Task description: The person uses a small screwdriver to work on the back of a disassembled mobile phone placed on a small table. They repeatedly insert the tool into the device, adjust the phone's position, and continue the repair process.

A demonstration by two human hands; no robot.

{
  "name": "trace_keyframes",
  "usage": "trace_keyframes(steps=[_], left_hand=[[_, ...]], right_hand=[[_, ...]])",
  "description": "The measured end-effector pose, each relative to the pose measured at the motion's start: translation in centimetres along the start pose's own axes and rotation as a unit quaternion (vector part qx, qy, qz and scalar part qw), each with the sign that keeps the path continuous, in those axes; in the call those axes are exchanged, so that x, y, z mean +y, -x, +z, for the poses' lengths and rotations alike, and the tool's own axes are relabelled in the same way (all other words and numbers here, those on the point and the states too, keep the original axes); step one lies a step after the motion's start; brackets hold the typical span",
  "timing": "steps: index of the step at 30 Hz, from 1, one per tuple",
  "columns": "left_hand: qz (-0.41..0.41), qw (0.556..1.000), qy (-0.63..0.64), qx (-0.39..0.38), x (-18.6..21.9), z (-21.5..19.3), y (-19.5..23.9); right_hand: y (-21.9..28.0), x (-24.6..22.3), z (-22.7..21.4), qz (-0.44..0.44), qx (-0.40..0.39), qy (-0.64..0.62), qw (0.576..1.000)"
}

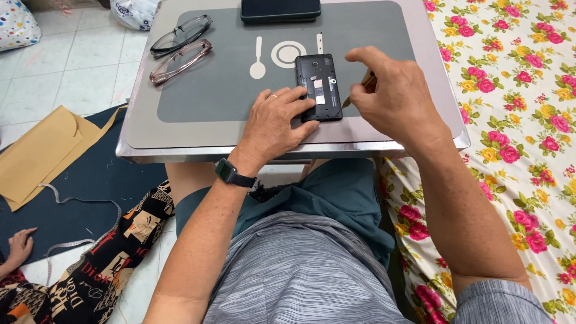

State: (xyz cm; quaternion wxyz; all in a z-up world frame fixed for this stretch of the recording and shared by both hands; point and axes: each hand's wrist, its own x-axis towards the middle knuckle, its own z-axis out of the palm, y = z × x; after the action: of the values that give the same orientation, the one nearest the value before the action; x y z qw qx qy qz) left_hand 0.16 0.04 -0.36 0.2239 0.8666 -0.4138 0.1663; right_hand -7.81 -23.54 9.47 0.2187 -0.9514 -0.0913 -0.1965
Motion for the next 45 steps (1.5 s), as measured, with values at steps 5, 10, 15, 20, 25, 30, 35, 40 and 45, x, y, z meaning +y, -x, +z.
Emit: trace_keyframes(steps=[5, 10, 15, 20, 25, 30, 35, 40, 45], left_hand=[[-0.003, 1.000, 0.003, -0.006, 0.0, -0.1, 0.0], [-0.010, 1.000, 0.022, 0.008, 0.3, -0.5, 0.0], [-0.100, 0.971, 0.136, -0.171, -0.9, -4.7, -2.4], [-0.116, 0.972, 0.084, -0.186, -4.9, -5.7, -6.8], [-0.065, 0.984, 0.053, -0.157, -7.0, -2.0, -9.7], [0.084, 0.993, 0.045, -0.065, -7.7, 2.0, -10.2], [0.090, 0.988, 0.071, -0.105, -7.2, 0.9, -8.6], [0.071, 0.985, 0.114, -0.112, -7.8, 0.4, -9.1], [-0.038, 0.975, 0.186, -0.112, -10.0, 2.2, -12.1]], right_hand=[[-0.1, 0.2, -0.1, -0.002, 0.023, -0.012, 1.000], [-0.8, 0.6, -0.1, -0.015, 0.076, -0.071, 0.994], [-4.4, 3.9, 2.3, 0.039, 0.135, -0.189, 0.972], [-7.4, 7.4, 4.9, 0.128, 0.105, -0.297, 0.940], [-8.4, 10.0, 7.2, 0.240, 0.087, -0.390, 0.885], [-8.2, 14.2, 9.0, 0.240, 0.115, -0.477, 0.838], [-7.9, 14.1, 8.8, 0.234, 0.099, -0.454, 0.854], [-7.7, 13.4, 8.4, 0.212, 0.085, -0.422, 0.878], [-7.6, 12.7, 8.5, 0.172, 0.084, -0.379, 0.905]])
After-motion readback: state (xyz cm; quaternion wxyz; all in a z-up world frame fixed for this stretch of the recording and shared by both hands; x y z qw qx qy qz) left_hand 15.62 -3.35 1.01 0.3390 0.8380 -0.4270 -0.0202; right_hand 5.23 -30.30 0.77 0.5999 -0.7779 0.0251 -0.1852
